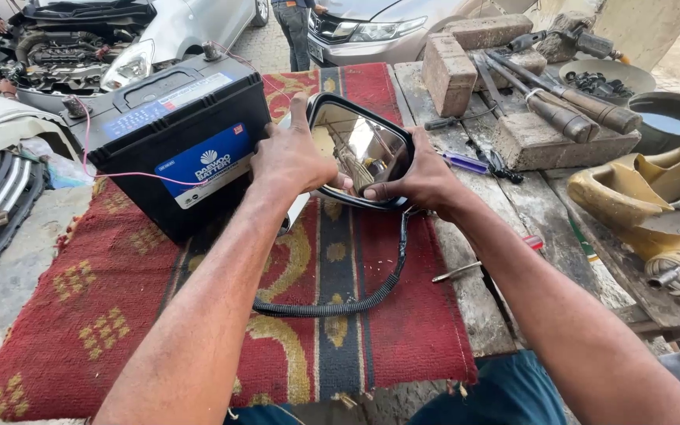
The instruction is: The person cleans and reassembles a white side mirror housing and then tests the wiring connections using a car battery.
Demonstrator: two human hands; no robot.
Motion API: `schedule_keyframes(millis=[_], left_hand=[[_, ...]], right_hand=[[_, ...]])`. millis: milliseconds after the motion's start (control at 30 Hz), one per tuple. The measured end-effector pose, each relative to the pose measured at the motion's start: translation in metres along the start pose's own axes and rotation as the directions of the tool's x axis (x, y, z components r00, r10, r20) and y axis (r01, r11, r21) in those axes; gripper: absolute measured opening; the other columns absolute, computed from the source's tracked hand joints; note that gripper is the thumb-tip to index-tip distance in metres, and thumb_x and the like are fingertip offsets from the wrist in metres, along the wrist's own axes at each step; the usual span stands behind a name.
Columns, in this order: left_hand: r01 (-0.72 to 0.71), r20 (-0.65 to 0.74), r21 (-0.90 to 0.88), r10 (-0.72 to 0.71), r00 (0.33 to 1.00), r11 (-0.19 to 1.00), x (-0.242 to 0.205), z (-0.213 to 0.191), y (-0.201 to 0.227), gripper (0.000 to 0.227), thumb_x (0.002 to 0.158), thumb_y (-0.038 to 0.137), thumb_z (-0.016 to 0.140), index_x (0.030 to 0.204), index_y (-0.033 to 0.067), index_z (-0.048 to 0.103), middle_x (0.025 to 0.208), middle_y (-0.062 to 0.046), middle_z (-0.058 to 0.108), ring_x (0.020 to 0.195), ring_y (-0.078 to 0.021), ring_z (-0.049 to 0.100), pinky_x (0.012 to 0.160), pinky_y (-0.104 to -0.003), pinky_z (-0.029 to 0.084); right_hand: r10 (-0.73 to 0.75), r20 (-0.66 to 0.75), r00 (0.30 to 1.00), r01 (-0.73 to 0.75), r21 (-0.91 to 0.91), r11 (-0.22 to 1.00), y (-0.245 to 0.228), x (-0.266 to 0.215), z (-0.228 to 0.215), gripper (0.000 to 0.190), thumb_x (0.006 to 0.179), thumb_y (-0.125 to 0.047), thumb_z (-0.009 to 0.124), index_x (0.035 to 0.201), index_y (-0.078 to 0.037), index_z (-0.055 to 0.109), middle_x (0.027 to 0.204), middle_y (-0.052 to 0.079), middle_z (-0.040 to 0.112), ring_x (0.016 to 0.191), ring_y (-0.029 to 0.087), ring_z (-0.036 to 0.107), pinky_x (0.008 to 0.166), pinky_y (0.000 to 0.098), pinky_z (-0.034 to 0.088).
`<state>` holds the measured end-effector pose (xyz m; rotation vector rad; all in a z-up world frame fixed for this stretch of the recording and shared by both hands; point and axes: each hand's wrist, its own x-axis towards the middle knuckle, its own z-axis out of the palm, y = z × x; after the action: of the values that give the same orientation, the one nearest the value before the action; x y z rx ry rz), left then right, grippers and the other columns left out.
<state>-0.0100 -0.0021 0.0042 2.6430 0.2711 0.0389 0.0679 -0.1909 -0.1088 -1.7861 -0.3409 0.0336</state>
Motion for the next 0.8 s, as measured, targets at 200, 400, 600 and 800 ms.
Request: schedule_keyframes(millis=[200,400,600,800], left_hand=[[0.0,0.008,0.028,-0.001,1.0,1.0,0.007,0.003,-0.006,0.132,0.061,0.043,0.104,0.157,0.0308,0.015,0.144,-0.033,0.044,0.133,-0.0556,0.051,0.114,-0.06,0.04],[0.048,0.026,0.234,-0.055,0.998,0.971,0.017,0.005,-0.006,0.132,0.068,0.061,0.092,0.165,0.0325,0.006,0.137,-0.02,0.058,0.128,-0.0424,0.056,0.104,-0.053,0.046],[-0.009,0.008,0.23,0.008,1.0,0.973,0.023,0.007,-0.015,0.132,0.068,0.07,0.09,0.165,0.0298,0.008,0.143,-0.026,0.053,0.134,-0.0492,0.048,0.109,-0.06,0.037],[-0.006,-0.023,0.209,0.011,1.0,0.978,0.036,0.013,-0.025,0.123,0.067,0.077,0.087,0.158,0.0222,0.025,0.138,-0.026,0.056,0.131,-0.0506,0.05,0.104,-0.061,0.037]], right_hand=[[0.047,-0.041,0.998,-0.048,-0.038,0.998,0.005,0.0,-0.002,0.102,0.049,-0.028,0.107,0.132,-0.014,0.05,0.094,0.016,0.067,0.085,0.029,0.069,0.07,0.0386,0.06],[0.101,0.047,0.994,-0.095,-0.12,0.988,-0.027,-0.011,-0.007,0.133,0.043,-0.035,0.094,0.153,-0.009,0.024,0.137,0.017,0.053,0.124,0.03,0.059,0.107,0.0415,0.052],[0.109,0.055,0.993,-0.106,-0.052,0.993,-0.03,-0.008,-0.008,0.127,0.044,-0.029,0.094,0.151,-0.011,0.03,0.135,0.012,0.059,0.121,0.025,0.062,0.101,0.0364,0.056],[-0.078,-0.015,0.997,0.076,-0.109,0.991,-0.006,-0.003,-0.007,0.123,0.057,-0.036,0.097,0.157,-0.02,0.026,0.167,0.02,0.026,0.149,0.04,0.034,0.121,0.0533,0.03]])
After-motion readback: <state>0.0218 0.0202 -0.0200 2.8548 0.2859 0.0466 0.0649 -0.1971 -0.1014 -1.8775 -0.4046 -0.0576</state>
